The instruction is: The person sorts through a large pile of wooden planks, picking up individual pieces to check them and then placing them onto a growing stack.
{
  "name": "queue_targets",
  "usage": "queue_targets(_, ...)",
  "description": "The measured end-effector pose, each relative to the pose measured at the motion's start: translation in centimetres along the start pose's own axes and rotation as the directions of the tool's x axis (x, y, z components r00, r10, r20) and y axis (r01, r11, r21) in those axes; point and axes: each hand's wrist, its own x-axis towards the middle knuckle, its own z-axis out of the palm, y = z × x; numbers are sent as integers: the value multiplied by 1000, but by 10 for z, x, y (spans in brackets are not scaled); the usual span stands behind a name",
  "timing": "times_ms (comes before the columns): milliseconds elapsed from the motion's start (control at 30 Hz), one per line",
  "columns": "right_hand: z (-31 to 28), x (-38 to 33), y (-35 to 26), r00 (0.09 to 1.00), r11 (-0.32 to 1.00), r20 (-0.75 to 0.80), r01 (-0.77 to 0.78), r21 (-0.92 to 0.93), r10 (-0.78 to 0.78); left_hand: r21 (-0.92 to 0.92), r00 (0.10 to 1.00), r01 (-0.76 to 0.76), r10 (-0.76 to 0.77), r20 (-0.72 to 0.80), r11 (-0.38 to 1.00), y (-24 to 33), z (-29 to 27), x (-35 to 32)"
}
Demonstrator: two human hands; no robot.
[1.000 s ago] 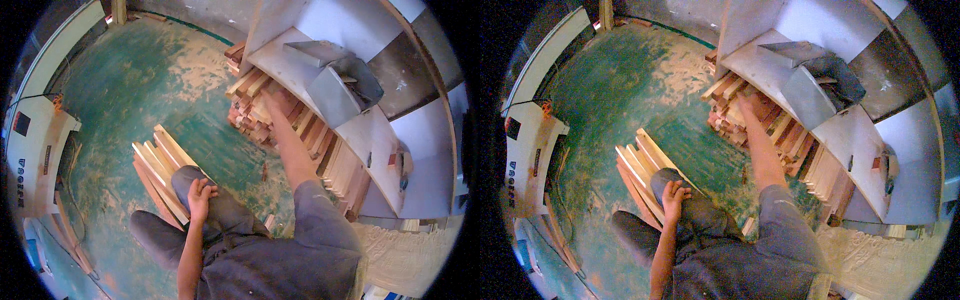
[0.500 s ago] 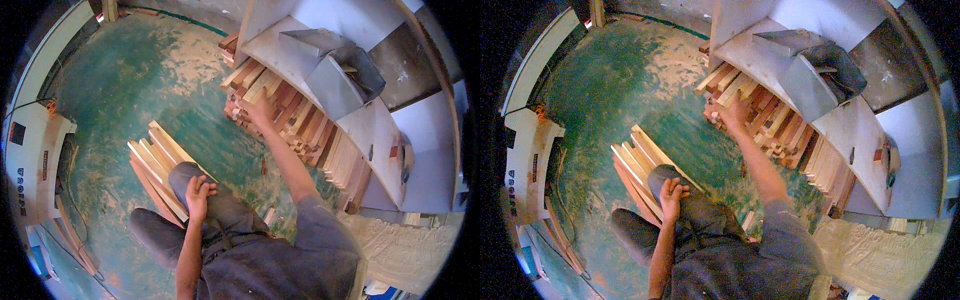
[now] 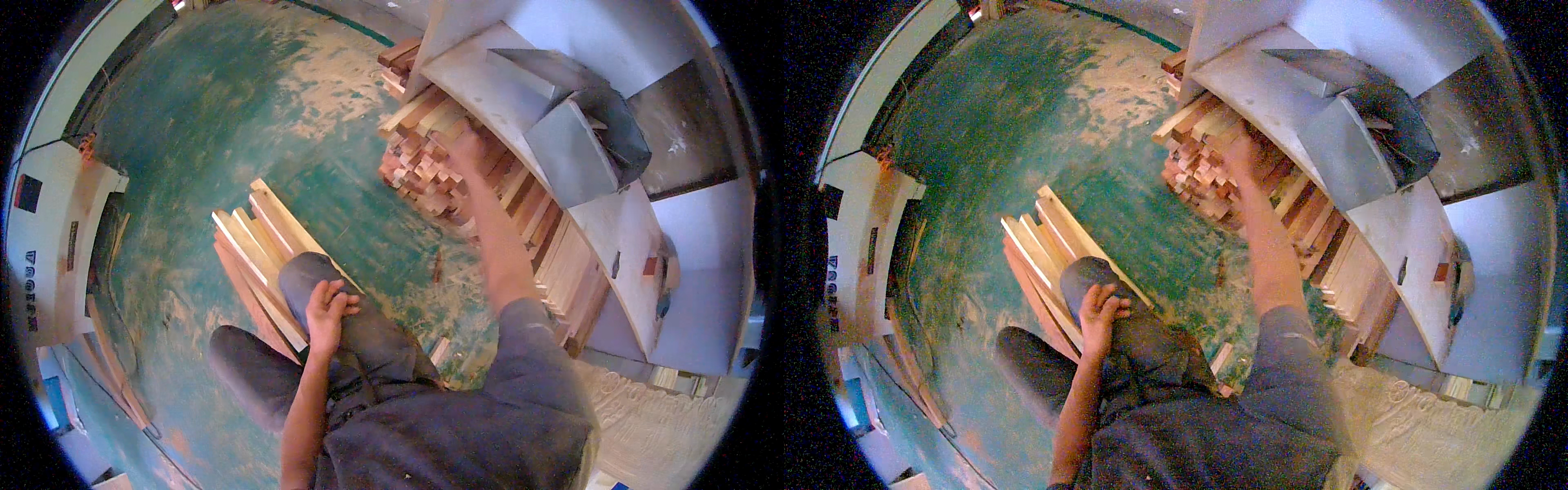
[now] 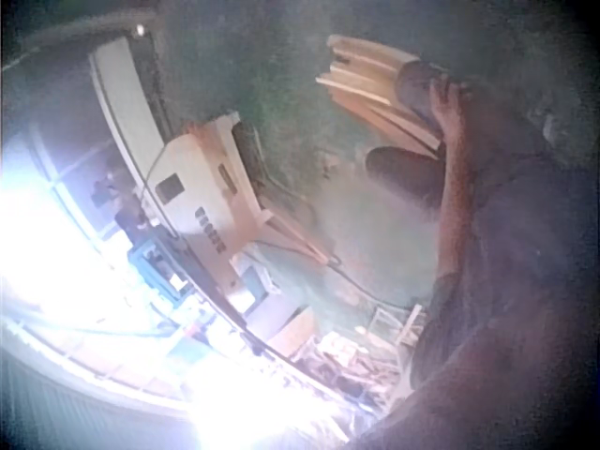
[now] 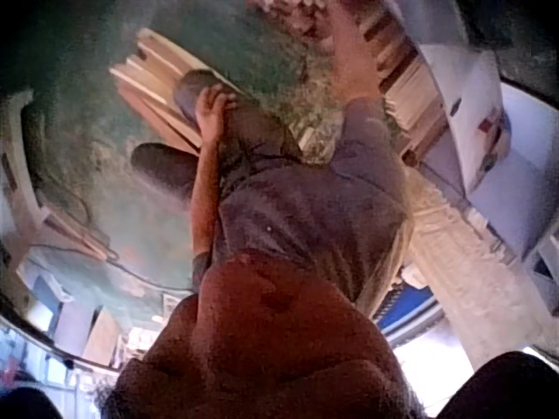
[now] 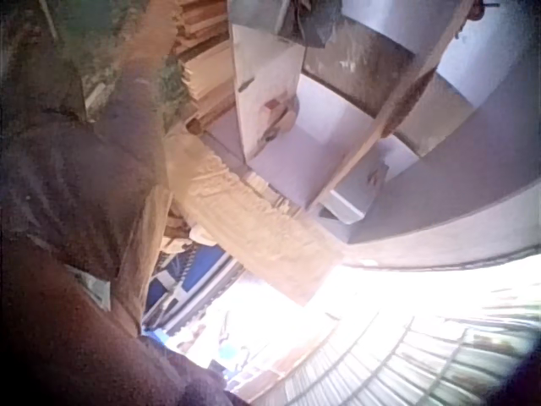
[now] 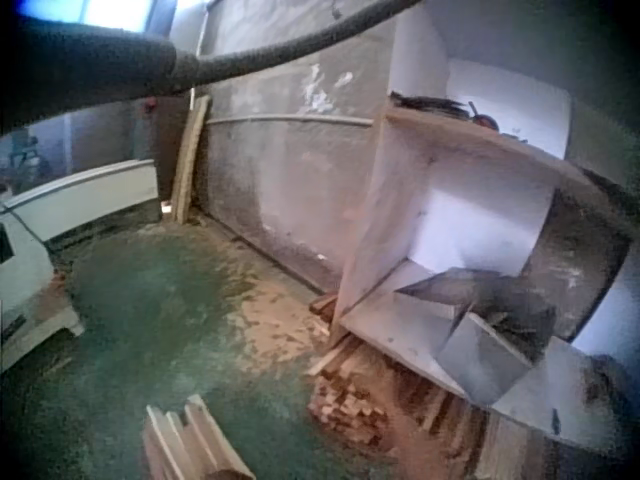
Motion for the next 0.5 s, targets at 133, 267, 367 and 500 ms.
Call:
queue_targets(133, 5, 13, 24, 977, 982, -107, 186, -18, -187, -36, 999, 5, -3, 38, 999, -4, 3, 8)
queue_targets(267, 2, -6, -4, 996, 997, -81, 30, -76, -36, -24, 1000, 6, -6, 29, 1000, -7, -5, 4)
queue_targets(367, 35, -53, -13, 858, 927, -359, 304, -218, -366, -69, 1000, 19, -18, 6, 997, -2, -8, 4)
queue_targets(500, 127, -171, -5, 827, 828, 72, 548, 116, -558, -120, 999, 53, -54, -5, 991, -2, -8, 1)
